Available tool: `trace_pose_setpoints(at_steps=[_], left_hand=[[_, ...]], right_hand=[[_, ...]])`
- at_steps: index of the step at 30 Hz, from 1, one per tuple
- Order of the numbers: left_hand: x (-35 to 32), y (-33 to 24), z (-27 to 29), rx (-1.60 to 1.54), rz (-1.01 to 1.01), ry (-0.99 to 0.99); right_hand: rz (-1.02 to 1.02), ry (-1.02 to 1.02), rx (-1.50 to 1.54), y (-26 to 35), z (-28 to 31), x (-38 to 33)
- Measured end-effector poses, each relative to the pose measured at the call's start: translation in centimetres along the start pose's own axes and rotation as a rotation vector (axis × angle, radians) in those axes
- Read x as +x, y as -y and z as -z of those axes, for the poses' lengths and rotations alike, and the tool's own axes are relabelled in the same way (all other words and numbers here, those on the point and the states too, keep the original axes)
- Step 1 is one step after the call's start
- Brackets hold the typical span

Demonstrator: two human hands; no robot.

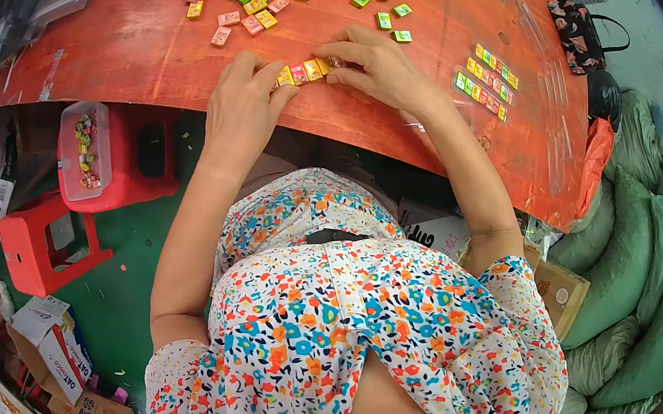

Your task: Sorting and packing small colorful toy pieces into plastic trays and then placing them into a cardboard box.

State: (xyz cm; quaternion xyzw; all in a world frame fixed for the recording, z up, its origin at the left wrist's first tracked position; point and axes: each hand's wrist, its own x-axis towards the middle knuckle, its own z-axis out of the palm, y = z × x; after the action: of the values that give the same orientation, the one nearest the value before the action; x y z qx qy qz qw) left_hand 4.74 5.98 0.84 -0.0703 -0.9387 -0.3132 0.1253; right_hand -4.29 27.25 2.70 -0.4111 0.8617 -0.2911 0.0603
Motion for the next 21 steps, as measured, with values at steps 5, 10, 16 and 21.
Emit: trace_pose_setpoints(at_steps=[5,10,16,21], left_hand=[[0.9,-1.1,-0.4,-0.007,-0.109,-0.038],[1.7,-2.9,-0.4,-0.016,-0.114,0.006],[3.1,-8.5,-4.4,-0.172,-0.31,0.044],[2.9,-11.2,-7.7,-0.181,-0.369,0.121]], right_hand=[[-0.018,-0.067,-0.04,0.2,-0.4,-0.5],[0.056,-0.161,-0.035,0.1,0.4,-2.5],[-0.076,-0.157,-0.048,-0.4,5.8,-9.8],[-0.223,-0.141,-0.086,-1.5,6.7,-14.1]])
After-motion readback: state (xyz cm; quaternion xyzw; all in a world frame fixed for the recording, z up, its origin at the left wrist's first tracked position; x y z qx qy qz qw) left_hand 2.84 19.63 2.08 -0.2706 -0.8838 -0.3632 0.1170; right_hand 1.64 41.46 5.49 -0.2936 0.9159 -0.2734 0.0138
